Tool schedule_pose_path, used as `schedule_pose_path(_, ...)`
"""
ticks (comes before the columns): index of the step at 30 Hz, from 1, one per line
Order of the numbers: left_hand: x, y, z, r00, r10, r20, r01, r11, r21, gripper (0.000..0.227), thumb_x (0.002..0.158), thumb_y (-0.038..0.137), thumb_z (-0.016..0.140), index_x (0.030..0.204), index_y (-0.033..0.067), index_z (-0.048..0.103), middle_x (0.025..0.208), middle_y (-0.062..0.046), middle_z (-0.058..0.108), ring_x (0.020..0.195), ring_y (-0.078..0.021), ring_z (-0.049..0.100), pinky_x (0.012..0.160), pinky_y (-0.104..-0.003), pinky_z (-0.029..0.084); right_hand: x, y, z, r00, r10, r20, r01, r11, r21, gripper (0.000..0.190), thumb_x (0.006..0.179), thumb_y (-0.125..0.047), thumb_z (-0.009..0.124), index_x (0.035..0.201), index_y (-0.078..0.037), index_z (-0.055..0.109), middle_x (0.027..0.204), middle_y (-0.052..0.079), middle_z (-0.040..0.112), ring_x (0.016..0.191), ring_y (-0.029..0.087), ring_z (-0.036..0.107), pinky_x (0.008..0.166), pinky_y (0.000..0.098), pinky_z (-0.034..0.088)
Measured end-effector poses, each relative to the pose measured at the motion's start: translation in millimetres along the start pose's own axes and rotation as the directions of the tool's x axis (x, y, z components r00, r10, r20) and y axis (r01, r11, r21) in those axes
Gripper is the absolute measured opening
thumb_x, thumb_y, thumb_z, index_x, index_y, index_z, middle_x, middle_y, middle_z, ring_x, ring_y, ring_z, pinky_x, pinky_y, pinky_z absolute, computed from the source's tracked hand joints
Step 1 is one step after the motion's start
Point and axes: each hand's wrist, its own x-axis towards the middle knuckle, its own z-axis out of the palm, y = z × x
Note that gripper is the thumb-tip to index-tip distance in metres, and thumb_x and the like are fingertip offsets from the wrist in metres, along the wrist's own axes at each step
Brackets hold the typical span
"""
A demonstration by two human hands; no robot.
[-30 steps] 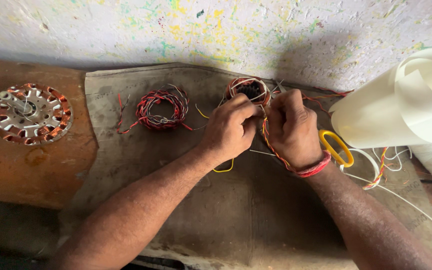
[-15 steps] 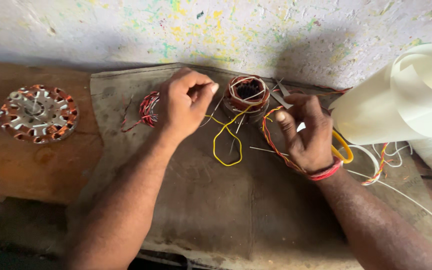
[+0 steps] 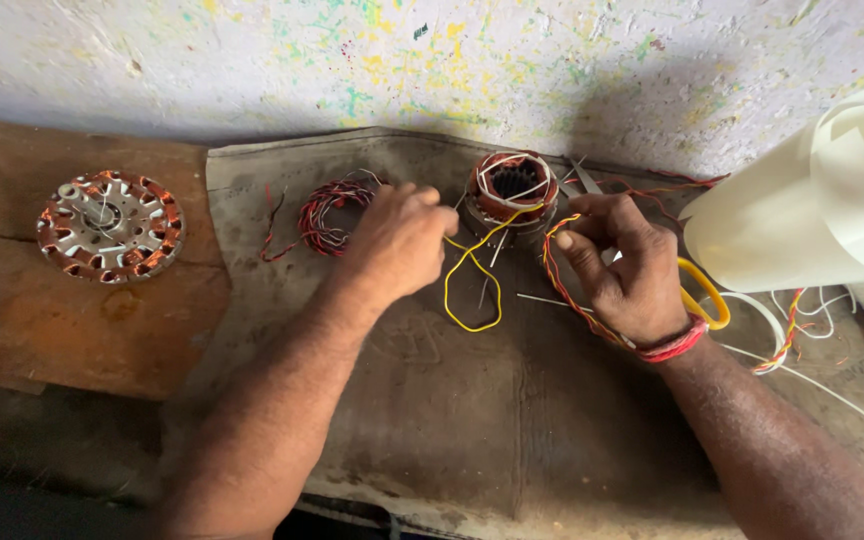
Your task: The person winds a multicolored wire around a cylindrical motor stator, then uses scissors to cut the wire and ties the ends to secure the winding. The person repeats the winding and cutting process on the same stator.
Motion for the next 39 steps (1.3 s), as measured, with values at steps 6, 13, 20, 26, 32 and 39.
schedule_pose_path(6, 0.7, 10.8, 6.5, 0.994, 0.013, 0.113, -0.032, 0.984, 0.175, 0.009, 0.078, 0.013, 0.07, 0.083, 0.0113, 0.078, 0.094, -0.01, 0.069, 0.1, -0.0297, 0.062, 0.089, -0.049, 0.045, 0.2, -1.6, -2.5, 1.0, 0.009, 0.018, -0.009, 1.0, 0.01, 0.027, 0.097, -0.008, 0.073, 0.118, 0.004, 0.061, 0.089, 0.012, 0.075, 0.079, 0.012, 0.07, 0.072, 0.0284, 0.054)
schedule_pose_path(13, -1.4, 2.0, -6.0, 0.998, 0.048, 0.036, -0.047, 0.999, -0.006, 0.005, 0.079, 0.005, 0.07, 0.077, 0.0071, 0.075, 0.092, -0.013, 0.067, 0.096, -0.0329, 0.063, 0.083, -0.047, 0.051, 1.9, 0.6, -7.1, 0.999, 0.034, -0.026, -0.035, 0.999, -0.03, 0.029, 0.096, -0.011, 0.074, 0.118, 0.003, 0.062, 0.085, 0.011, 0.073, 0.074, 0.012, 0.067, 0.069, 0.0297, 0.052)
schedule_pose_path(20, -49.1, 9.5, -40.1, 0.989, 0.014, -0.15, -0.053, 0.964, -0.262, 0.006, 0.084, 0.0, 0.068, 0.089, 0.0048, 0.07, 0.092, -0.011, 0.07, 0.089, -0.0327, 0.067, 0.076, -0.045, 0.054, 8.3, 9.4, -19.3, 0.996, 0.048, -0.073, -0.051, 0.998, -0.034, 0.029, 0.098, -0.013, 0.073, 0.121, 0.003, 0.063, 0.082, 0.011, 0.071, 0.073, 0.013, 0.063, 0.07, 0.0294, 0.052)
schedule_pose_path(26, -88.6, 28.5, -57.8, 0.993, 0.029, -0.111, -0.07, 0.923, -0.379, 0.017, 0.084, -0.001, 0.066, 0.099, 0.0059, 0.07, 0.088, -0.009, 0.072, 0.085, -0.0301, 0.07, 0.071, -0.042, 0.055, 5.1, 8.3, -13.3, 0.998, 0.053, -0.025, -0.052, 0.998, 0.024, 0.032, 0.097, -0.011, 0.072, 0.122, 0.004, 0.061, 0.083, 0.01, 0.072, 0.073, 0.011, 0.064, 0.068, 0.0294, 0.052)
schedule_pose_path(32, -95.3, 49.2, -76.5, 0.972, 0.111, 0.205, 0.019, 0.84, -0.542, 0.016, 0.089, 0.0, 0.063, 0.1, 0.0079, 0.071, 0.086, -0.007, 0.075, 0.081, -0.0247, 0.074, 0.069, -0.037, 0.056, 4.9, 7.2, -13.7, 0.997, 0.074, -0.015, -0.074, 0.997, 0.019, 0.032, 0.096, -0.009, 0.072, 0.123, 0.004, 0.061, 0.081, 0.011, 0.071, 0.071, 0.012, 0.063, 0.067, 0.0297, 0.052)
schedule_pose_path(39, -117.0, 83.6, -114.5, 0.881, 0.385, 0.276, 0.161, 0.305, -0.939, 0.019, 0.097, -0.002, 0.059, 0.115, 0.0036, 0.062, 0.094, -0.01, 0.076, 0.087, -0.0204, 0.075, 0.082, -0.032, 0.058, 6.1, 8.9, -13.1, 0.998, 0.067, 0.005, -0.067, 0.998, 0.008, 0.035, 0.095, -0.009, 0.073, 0.125, 0.003, 0.061, 0.084, 0.011, 0.072, 0.073, 0.013, 0.063, 0.066, 0.0307, 0.051)
